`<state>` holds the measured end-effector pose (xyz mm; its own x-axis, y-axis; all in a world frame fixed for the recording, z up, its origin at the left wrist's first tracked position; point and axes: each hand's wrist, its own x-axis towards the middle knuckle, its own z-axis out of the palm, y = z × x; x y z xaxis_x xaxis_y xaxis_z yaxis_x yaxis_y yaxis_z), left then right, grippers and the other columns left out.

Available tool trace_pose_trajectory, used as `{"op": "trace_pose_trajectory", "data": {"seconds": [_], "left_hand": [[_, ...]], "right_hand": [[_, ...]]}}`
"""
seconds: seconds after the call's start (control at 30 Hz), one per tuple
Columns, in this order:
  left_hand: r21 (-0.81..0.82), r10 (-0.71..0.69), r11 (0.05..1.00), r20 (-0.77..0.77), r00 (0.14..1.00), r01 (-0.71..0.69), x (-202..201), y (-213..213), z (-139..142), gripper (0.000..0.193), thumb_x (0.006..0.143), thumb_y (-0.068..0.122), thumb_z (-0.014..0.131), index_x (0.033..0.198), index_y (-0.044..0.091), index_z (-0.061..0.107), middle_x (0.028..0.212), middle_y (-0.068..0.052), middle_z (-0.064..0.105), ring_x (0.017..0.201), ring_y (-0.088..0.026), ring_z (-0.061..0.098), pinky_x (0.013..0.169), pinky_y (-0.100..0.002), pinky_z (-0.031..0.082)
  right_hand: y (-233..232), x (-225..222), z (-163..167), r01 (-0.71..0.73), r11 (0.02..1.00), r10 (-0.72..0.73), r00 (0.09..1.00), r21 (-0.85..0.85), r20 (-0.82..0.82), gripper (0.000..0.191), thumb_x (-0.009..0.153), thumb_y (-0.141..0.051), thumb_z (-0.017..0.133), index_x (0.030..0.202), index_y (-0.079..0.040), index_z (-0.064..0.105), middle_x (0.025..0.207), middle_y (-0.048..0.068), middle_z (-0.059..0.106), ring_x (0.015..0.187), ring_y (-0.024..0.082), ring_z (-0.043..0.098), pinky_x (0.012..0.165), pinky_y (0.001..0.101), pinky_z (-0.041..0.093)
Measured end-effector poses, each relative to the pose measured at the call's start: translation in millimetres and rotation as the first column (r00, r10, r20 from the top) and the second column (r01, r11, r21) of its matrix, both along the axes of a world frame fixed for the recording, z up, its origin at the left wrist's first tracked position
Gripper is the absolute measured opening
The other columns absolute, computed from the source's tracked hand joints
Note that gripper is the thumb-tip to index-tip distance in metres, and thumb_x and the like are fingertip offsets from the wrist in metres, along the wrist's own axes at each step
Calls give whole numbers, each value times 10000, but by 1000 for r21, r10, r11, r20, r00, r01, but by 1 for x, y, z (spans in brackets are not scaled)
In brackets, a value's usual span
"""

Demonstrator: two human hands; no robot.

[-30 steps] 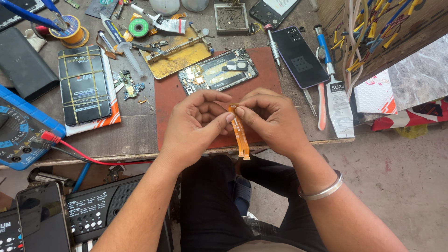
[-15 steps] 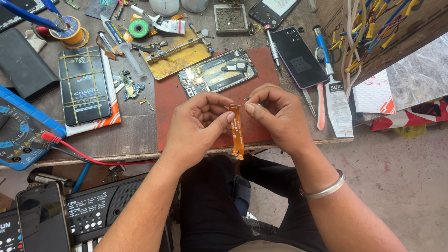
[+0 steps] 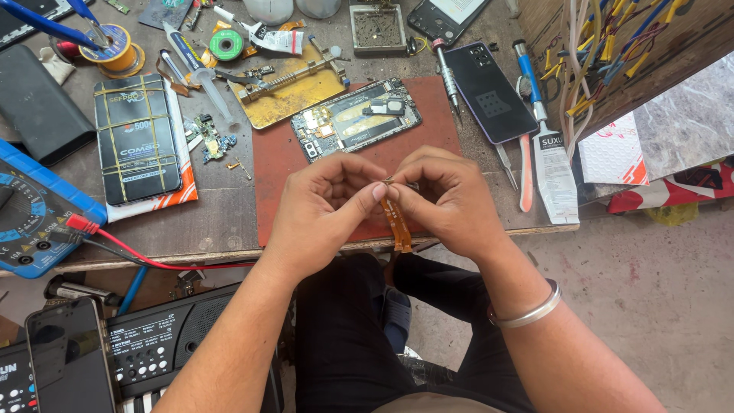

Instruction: The person works at a cluttered electronics repair bench on a disassembled smartphone. They handle a small orange flex cable, bend and fold it with both hands, briefly operate a device at the back of the bench, and continue manipulating the cable and small components on the work mat.

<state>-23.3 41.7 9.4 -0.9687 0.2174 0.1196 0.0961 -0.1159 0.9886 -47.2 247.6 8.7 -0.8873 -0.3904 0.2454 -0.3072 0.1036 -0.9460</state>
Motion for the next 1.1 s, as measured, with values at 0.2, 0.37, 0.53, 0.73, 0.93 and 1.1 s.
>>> {"op": "trace_pose_trajectory", "data": {"seconds": [0.2,0.37,0.53,0.73,0.93,1.1], "left_hand": [[31,63,998,-14,998,-63,0,1,-13,133,979,102,718,1026,21,623,904,-45,733,808,-85,730,697,-227,594],[106,132,986,-9,991,-130,-3,0,-14,183,1011,113,723,1077,8,588,903,-52,739,832,-99,744,703,-233,590],[-1,104,995,-46,994,-104,0,3,-5,184,981,115,695,1120,-5,695,905,-42,758,797,-77,741,699,-209,601],[-125,147,981,-27,989,-149,3,7,3,118,944,108,699,956,-4,735,807,-30,762,704,-50,719,625,-195,570],[-151,135,979,-40,990,-139,2,3,0,123,931,115,718,932,-6,743,810,-22,763,704,-36,695,618,-195,553],[-89,105,991,-5,994,-105,-1,1,-5,130,935,115,717,957,-11,739,827,-23,758,723,-38,694,637,-196,553]], "right_hand": [[0,0,-1,20,998,-18,999,55,-36,89,962,-54,708,939,32,705,973,25,669,821,55,642,693,198,528],[-2,1,0,62,998,-62,997,11,35,67,944,-33,695,919,29,690,961,33,658,753,63,633,622,208,518],[-2,1,0,63,998,-63,995,4,81,76,918,-45,713,890,18,682,939,30,653,760,69,682,638,214,563],[0,1,-4,46,999,-46,999,-6,0,71,923,-37,737,900,16,696,975,33,657,858,73,649,738,222,542],[4,-3,-7,18,999,-17,1000,-47,23,80,941,-43,723,904,11,676,965,31,645,851,73,615,734,223,508],[4,-5,-5,-28,999,28,1000,-16,-5,81,914,-48,725,894,2,665,968,27,653,863,70,618,758,230,519]]}}
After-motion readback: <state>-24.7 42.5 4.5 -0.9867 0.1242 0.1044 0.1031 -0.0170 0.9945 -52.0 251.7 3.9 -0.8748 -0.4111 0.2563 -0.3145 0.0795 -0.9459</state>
